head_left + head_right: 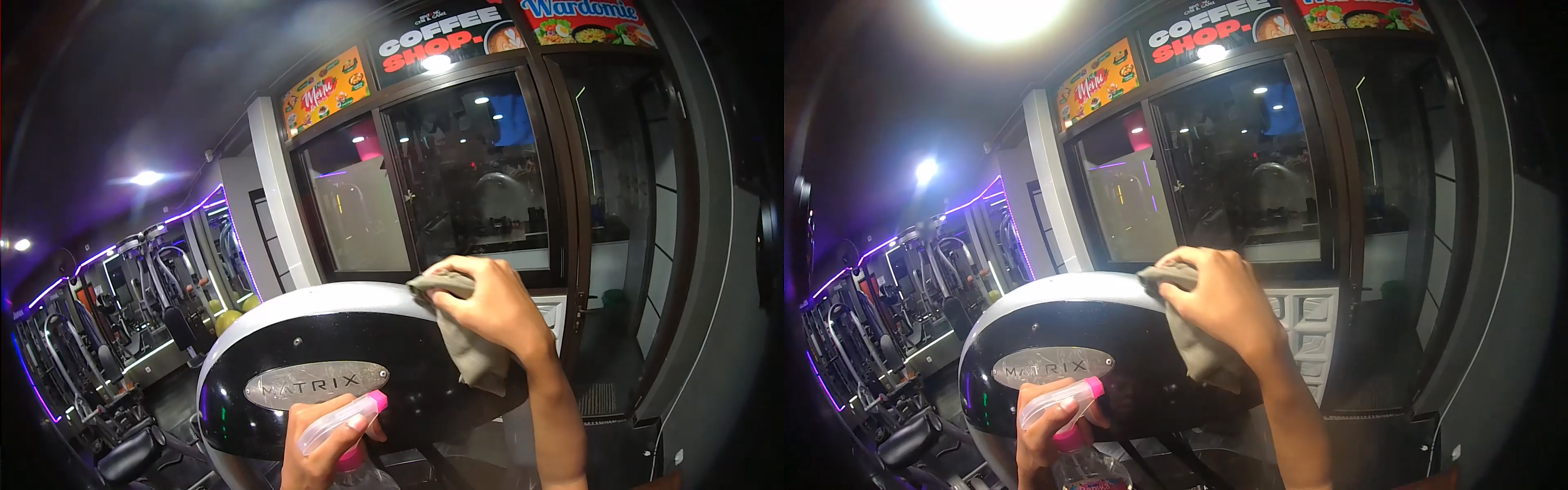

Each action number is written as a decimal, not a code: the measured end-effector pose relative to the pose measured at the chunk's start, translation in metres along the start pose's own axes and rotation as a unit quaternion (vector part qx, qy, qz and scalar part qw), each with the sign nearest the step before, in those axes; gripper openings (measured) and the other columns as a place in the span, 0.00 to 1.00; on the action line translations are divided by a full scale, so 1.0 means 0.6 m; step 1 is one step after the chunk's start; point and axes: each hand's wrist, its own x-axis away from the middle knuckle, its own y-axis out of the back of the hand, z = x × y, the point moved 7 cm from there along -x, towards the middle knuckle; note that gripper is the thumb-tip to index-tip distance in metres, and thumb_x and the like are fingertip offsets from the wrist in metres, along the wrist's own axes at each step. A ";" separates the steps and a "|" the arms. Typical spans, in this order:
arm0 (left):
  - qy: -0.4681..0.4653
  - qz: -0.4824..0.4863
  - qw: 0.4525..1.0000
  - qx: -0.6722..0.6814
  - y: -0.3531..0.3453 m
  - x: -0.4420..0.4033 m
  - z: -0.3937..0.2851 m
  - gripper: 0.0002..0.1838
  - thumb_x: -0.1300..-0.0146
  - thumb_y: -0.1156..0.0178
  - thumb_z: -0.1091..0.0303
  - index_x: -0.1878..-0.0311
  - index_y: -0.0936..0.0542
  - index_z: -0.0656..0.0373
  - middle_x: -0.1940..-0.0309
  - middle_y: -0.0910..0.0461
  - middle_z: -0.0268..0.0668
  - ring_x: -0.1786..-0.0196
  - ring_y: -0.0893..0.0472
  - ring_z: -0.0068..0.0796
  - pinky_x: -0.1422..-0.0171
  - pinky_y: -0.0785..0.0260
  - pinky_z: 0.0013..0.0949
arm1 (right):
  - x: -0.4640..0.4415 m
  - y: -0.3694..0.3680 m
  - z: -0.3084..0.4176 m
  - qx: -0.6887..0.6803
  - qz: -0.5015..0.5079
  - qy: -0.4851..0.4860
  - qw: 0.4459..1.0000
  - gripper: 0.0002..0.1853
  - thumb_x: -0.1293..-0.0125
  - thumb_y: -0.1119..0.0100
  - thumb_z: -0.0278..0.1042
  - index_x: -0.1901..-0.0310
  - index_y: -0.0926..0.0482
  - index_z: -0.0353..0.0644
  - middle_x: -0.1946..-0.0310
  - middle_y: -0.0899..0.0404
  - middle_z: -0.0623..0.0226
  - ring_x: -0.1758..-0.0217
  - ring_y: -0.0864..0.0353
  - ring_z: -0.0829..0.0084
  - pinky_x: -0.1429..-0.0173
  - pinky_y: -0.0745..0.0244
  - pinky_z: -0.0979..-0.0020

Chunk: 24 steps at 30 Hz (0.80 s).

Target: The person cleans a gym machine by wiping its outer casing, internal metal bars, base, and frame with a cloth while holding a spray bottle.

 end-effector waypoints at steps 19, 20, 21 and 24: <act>-0.048 0.016 0.998 -0.034 0.001 -0.003 -0.005 0.24 0.41 0.47 0.54 0.75 0.17 0.69 0.84 0.20 0.41 0.85 0.23 0.24 0.77 0.34 0.24 | 0.127 -0.008 0.066 0.049 -0.104 0.050 0.992 0.21 0.53 0.27 0.23 0.53 0.14 0.43 0.58 0.16 0.62 0.54 0.14 0.61 0.47 0.20 0.65; -0.045 0.011 0.999 -0.025 0.001 -0.003 -0.006 0.24 0.41 0.47 0.54 0.75 0.17 0.69 0.84 0.20 0.40 0.85 0.23 0.24 0.77 0.34 0.25 | 0.136 0.001 0.052 0.038 -0.120 0.028 0.992 0.21 0.53 0.27 0.22 0.54 0.14 0.43 0.58 0.16 0.62 0.54 0.14 0.61 0.47 0.20 0.66; -0.043 0.008 0.999 -0.017 0.001 -0.003 -0.006 0.24 0.41 0.47 0.55 0.75 0.17 0.69 0.84 0.20 0.40 0.85 0.23 0.24 0.77 0.34 0.25 | 0.145 0.009 0.040 0.063 -0.128 0.027 0.989 0.21 0.52 0.25 0.28 0.52 0.15 0.48 0.56 0.17 0.66 0.55 0.15 0.62 0.51 0.19 0.62; -0.045 0.028 0.999 -0.008 0.005 0.002 0.004 0.17 0.37 0.43 0.61 0.72 0.17 0.66 0.79 0.19 0.39 0.79 0.21 0.27 0.70 0.32 0.28 | 0.161 0.021 0.018 0.062 -0.173 -0.004 0.983 0.20 0.51 0.25 0.28 0.53 0.15 0.47 0.57 0.17 0.66 0.55 0.15 0.62 0.51 0.19 0.63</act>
